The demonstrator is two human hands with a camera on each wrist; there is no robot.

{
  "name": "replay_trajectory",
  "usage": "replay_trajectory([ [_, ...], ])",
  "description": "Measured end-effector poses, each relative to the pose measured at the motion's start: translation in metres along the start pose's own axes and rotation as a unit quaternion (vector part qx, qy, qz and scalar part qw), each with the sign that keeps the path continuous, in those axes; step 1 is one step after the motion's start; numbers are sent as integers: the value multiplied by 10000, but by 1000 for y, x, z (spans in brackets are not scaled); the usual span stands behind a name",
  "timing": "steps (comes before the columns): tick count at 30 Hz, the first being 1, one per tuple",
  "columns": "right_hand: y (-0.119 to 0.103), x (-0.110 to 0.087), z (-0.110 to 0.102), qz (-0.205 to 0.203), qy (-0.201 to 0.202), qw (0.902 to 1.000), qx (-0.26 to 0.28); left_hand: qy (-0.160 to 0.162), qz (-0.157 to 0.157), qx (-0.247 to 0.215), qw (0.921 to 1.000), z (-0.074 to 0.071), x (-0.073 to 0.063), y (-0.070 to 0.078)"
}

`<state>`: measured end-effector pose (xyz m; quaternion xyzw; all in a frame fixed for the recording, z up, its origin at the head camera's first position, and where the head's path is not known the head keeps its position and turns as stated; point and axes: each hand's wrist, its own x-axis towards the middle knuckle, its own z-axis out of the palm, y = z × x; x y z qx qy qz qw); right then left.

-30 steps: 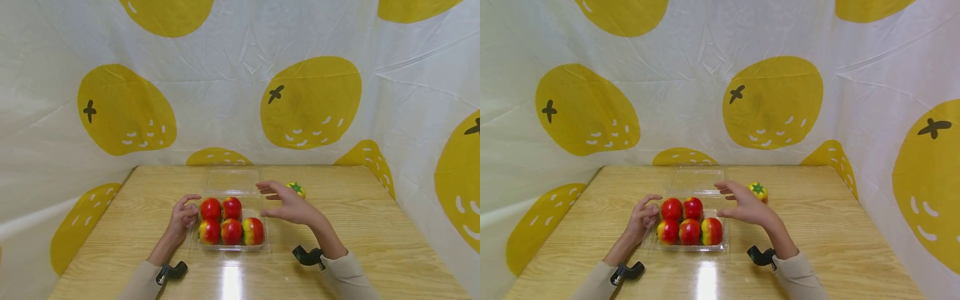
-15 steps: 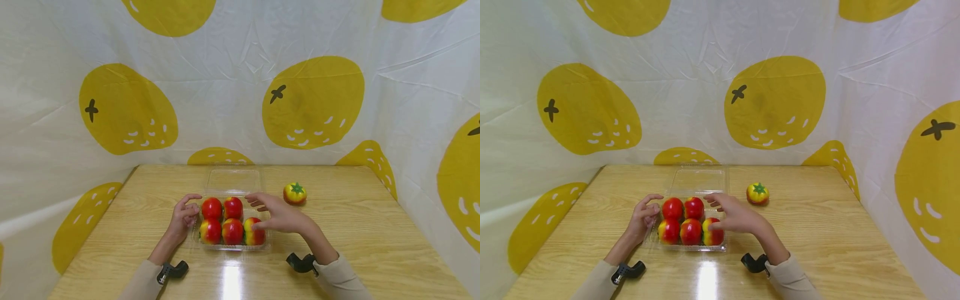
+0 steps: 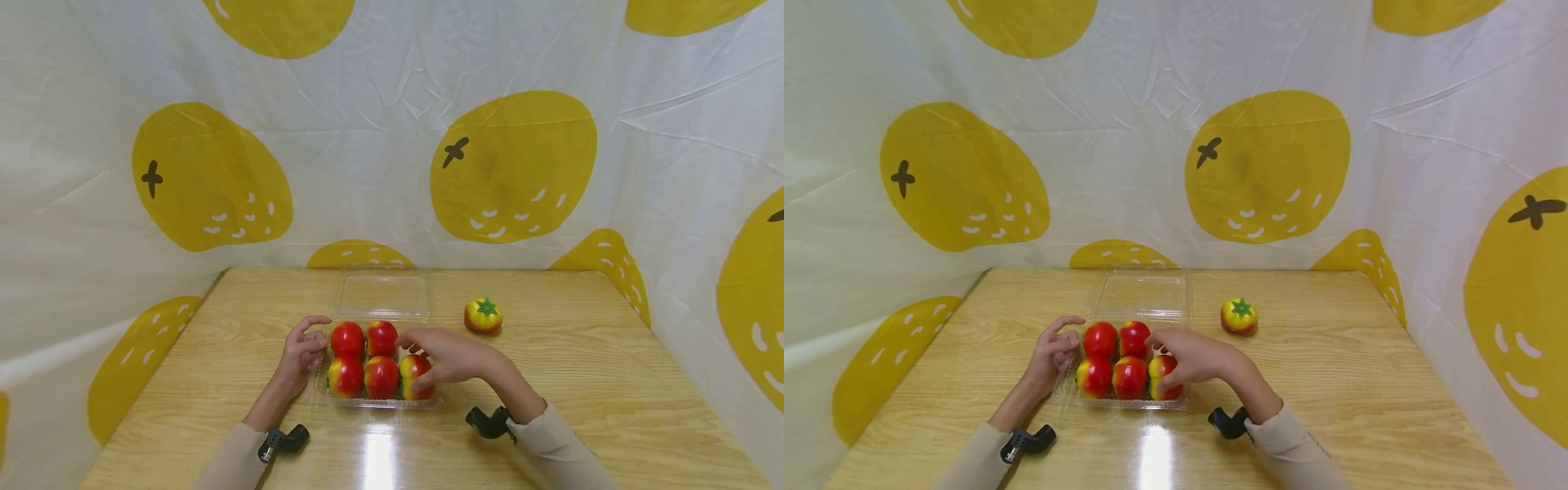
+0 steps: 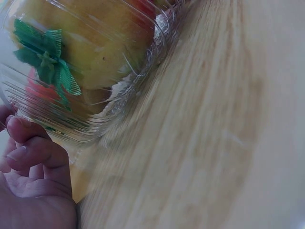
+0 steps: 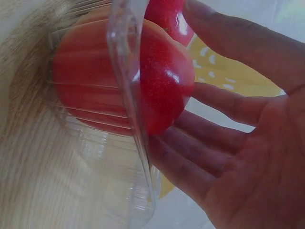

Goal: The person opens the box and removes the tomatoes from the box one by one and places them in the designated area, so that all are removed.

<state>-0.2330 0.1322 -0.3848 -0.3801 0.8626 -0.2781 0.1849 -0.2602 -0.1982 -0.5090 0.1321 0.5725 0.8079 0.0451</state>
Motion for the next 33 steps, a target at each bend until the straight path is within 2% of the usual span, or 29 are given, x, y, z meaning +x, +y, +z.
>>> replay_trajectory([
  [7, -5, 8, -2, 194, -312, 9986, -389, 124, -4, 45, 9999, 2, 0, 2],
  [17, -8, 17, -1, 621, -648, 9944, -558, 95, -58, -21, 9999, 3, 0, 1],
  [26, -9, 17, -2, 751, -693, 9924, -686, 98, -104, -6, 9999, 5, 2, 3],
  [33, -11, 17, -3, 667, -666, 9933, -669, 136, -116, 6, 9998, 4, 0, 3],
])
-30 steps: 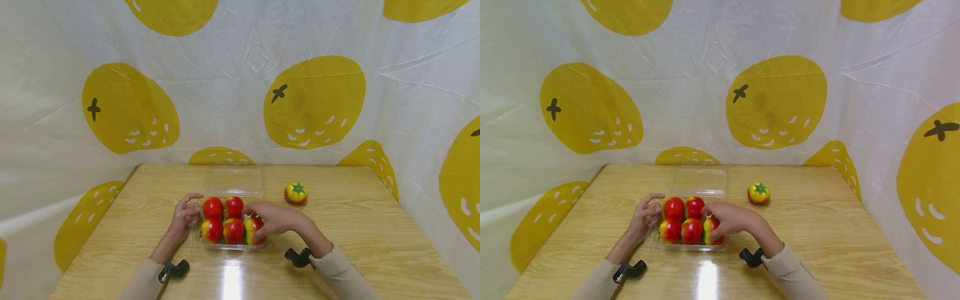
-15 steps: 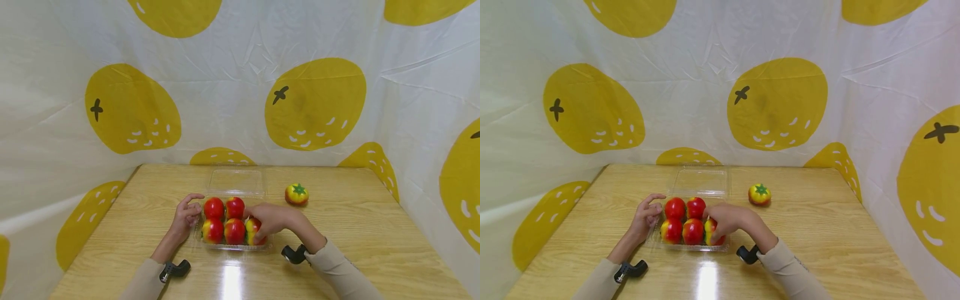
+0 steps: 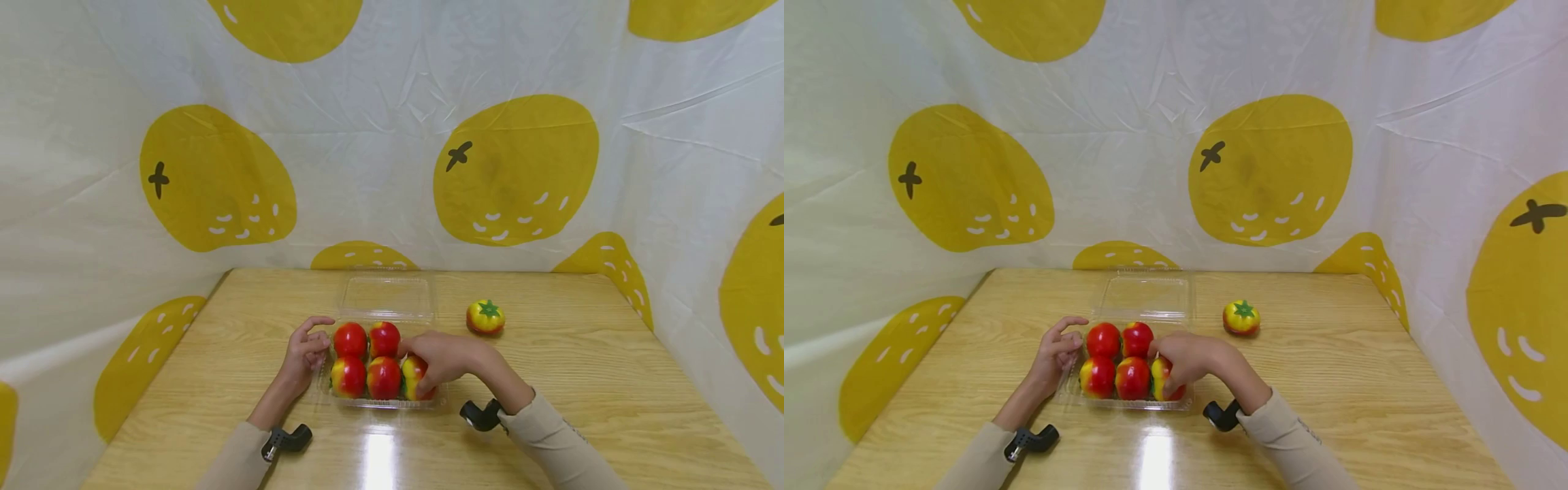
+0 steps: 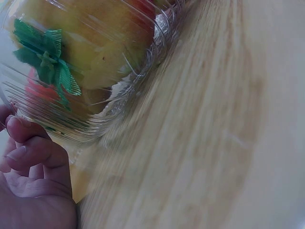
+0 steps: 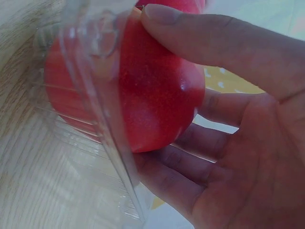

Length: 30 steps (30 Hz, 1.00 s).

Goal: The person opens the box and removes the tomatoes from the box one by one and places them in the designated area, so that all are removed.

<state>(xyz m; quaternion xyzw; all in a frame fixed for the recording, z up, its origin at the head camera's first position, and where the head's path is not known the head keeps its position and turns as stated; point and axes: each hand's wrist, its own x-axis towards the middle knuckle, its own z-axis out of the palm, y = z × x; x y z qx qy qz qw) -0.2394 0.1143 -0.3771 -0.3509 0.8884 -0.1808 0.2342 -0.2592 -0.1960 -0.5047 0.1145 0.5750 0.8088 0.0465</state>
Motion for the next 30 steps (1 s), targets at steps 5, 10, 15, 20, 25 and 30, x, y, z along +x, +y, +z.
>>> replay_trajectory([
  [5, 0, -3, -2, -87, 61, 9999, 30, -23, 16, 4, 10000, -1, -1, 0],
  [10, -1, -7, -5, -73, 136, 9999, 34, -25, 27, -1, 10000, 0, -1, 0],
  [15, -4, -11, -8, -70, 237, 9997, 38, -22, 49, 3, 10000, 0, -1, 1],
  [20, -5, -15, -11, -118, 328, 9994, 84, -44, 65, -54, 10000, 0, -1, 0],
  [25, -3, -20, -14, -159, 471, 9987, 138, -40, 45, -73, 10000, 1, -1, 1],
  [30, 0, -25, -16, -242, 671, 9972, 236, -30, 26, -40, 10000, 1, -1, 1],
])
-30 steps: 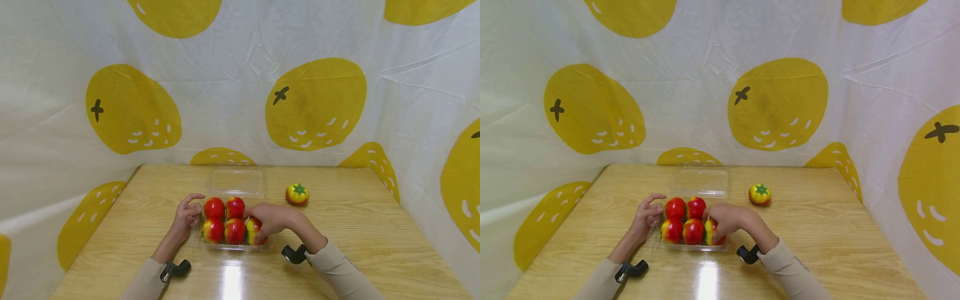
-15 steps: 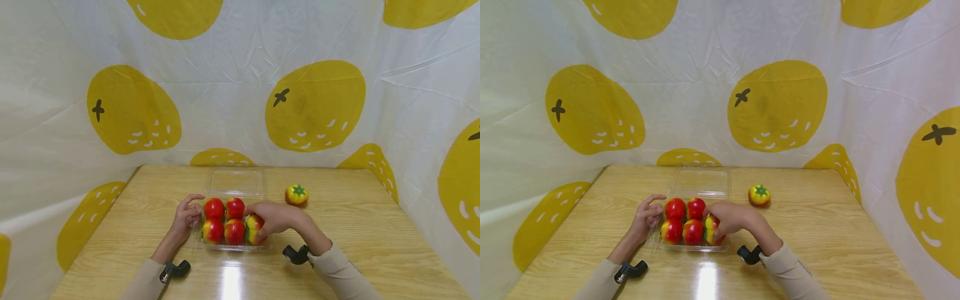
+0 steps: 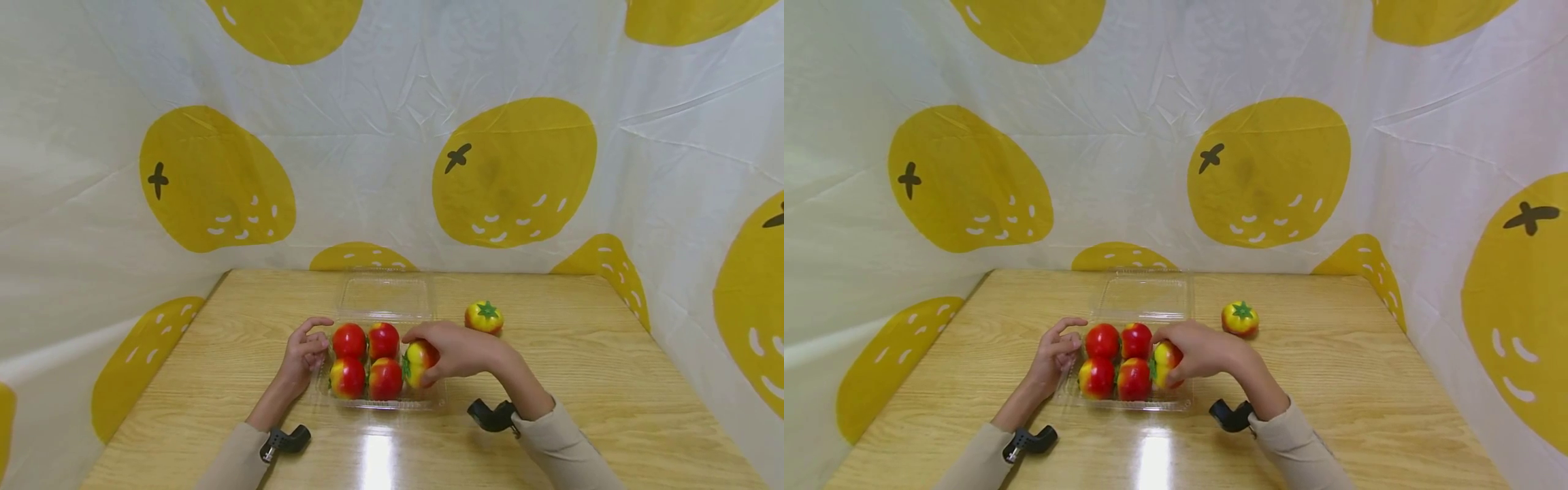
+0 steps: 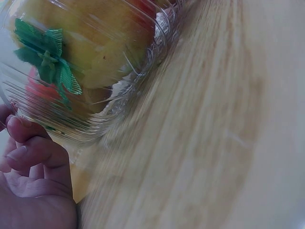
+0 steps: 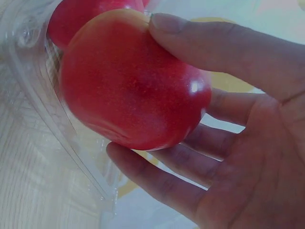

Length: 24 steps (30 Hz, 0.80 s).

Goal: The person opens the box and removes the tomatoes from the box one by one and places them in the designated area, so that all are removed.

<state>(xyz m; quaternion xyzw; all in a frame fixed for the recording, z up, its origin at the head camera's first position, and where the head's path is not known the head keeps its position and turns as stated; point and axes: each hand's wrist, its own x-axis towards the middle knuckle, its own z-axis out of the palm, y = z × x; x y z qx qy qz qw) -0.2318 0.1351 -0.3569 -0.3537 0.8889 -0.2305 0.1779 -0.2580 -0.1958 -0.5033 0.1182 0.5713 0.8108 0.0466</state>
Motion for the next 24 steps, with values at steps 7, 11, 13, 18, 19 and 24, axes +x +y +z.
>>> replay_trajectory([
  [7, 6, -10, -2, -189, 373, 9990, 178, 45, -21, 50, 10000, 1, 1, -1],
  [11, 11, -16, -1, -292, 651, 9966, 416, 36, -18, 106, 9999, 0, 1, -1],
  [13, 15, -19, -1, -370, 808, 9945, 553, 10, -2, 103, 9999, -1, 1, -2],
  [18, 22, -26, -1, -478, 1154, 9881, 895, -50, 43, 90, 9999, -2, 0, -3],
  [19, 24, -27, -1, -472, 1210, 9869, 960, -51, 47, 91, 9999, -2, 0, -3],
  [24, 35, -33, -1, -493, 1508, 9789, 1287, -15, 43, 96, 9999, -1, 0, -3],
])
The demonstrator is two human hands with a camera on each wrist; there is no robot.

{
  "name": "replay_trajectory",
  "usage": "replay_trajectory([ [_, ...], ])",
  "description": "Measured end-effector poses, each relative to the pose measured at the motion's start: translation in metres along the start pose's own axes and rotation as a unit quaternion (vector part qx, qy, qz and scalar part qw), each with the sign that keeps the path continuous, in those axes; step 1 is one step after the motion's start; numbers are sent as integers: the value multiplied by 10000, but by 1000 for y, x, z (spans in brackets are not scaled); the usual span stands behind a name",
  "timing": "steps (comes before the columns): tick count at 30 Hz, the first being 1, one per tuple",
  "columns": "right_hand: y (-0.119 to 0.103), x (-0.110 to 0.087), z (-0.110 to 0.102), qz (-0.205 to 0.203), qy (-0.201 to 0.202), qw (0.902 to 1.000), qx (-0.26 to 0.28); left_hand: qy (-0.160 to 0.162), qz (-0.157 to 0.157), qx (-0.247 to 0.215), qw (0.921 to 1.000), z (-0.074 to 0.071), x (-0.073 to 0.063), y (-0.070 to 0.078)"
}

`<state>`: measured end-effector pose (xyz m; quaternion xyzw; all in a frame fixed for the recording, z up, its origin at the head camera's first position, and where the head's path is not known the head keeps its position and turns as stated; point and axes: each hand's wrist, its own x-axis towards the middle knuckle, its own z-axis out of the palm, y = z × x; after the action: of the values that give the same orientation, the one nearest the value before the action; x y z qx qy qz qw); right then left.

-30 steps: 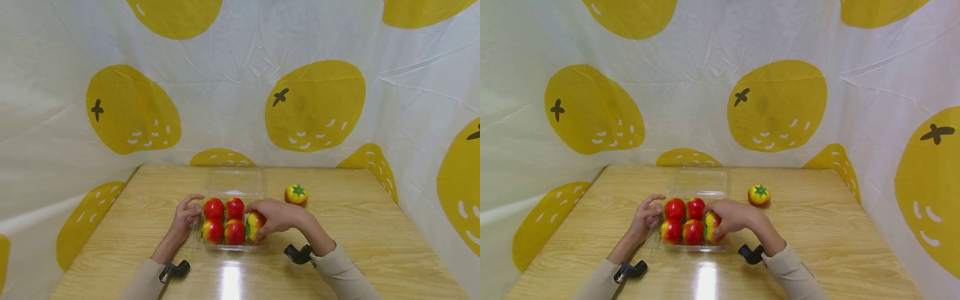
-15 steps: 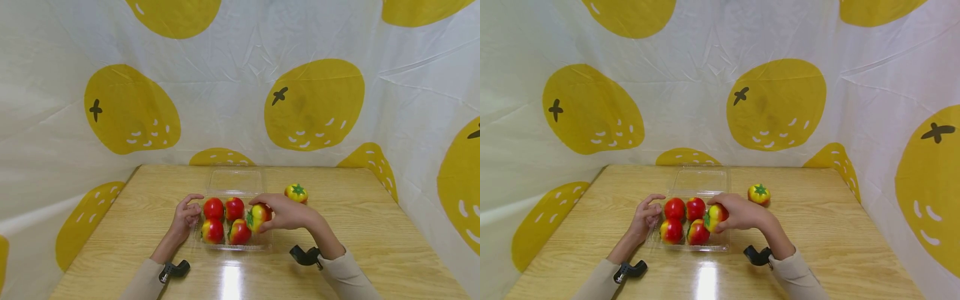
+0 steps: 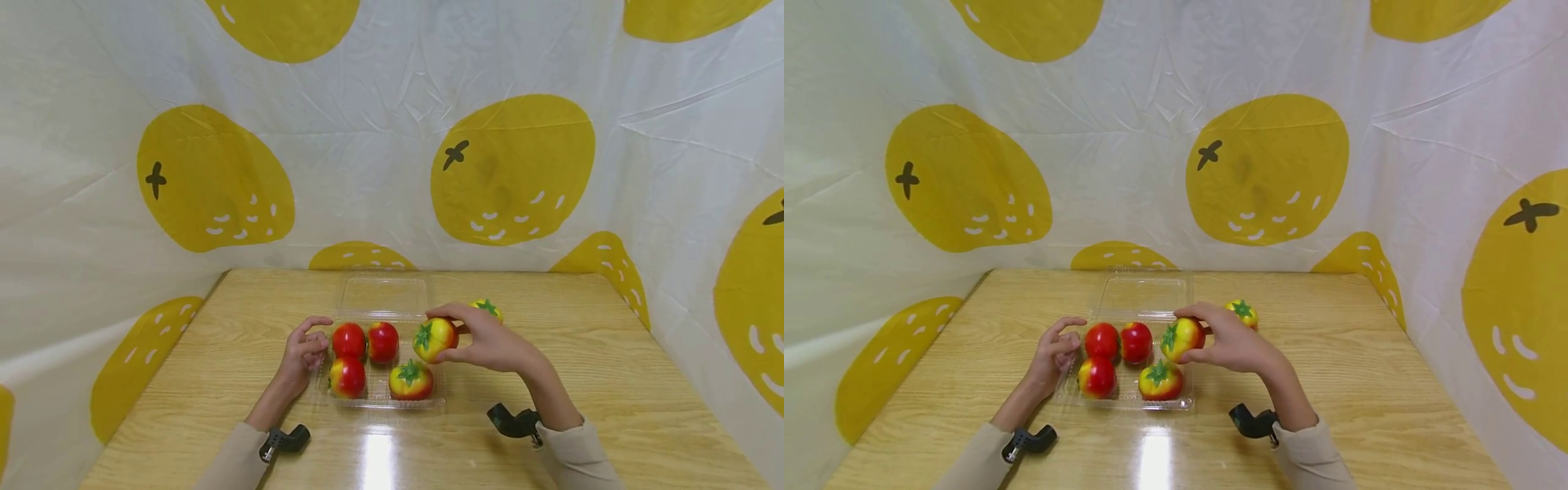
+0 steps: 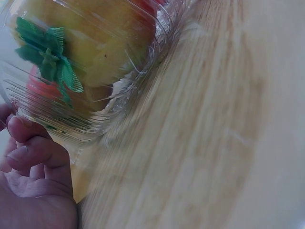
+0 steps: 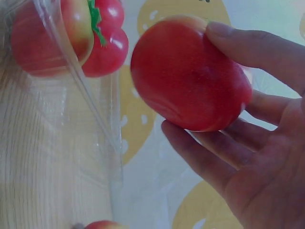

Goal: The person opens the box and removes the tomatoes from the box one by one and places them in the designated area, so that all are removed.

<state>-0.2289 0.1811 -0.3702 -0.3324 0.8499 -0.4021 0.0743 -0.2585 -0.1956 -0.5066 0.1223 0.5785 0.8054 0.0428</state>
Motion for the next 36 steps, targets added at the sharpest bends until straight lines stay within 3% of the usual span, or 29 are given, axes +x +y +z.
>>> replay_trajectory([
  [12, 14, -14, -15, 6, 447, 9974, 563, -9, -50, -55, 10000, 0, -1, -1],
  [21, 24, -21, -31, -230, 874, 9950, 434, 19, -39, 3, 10000, -1, 0, -1],
  [36, 32, -31, -47, -128, 1215, 9914, 459, -52, 27, 21, 10000, -2, -1, 0],
])
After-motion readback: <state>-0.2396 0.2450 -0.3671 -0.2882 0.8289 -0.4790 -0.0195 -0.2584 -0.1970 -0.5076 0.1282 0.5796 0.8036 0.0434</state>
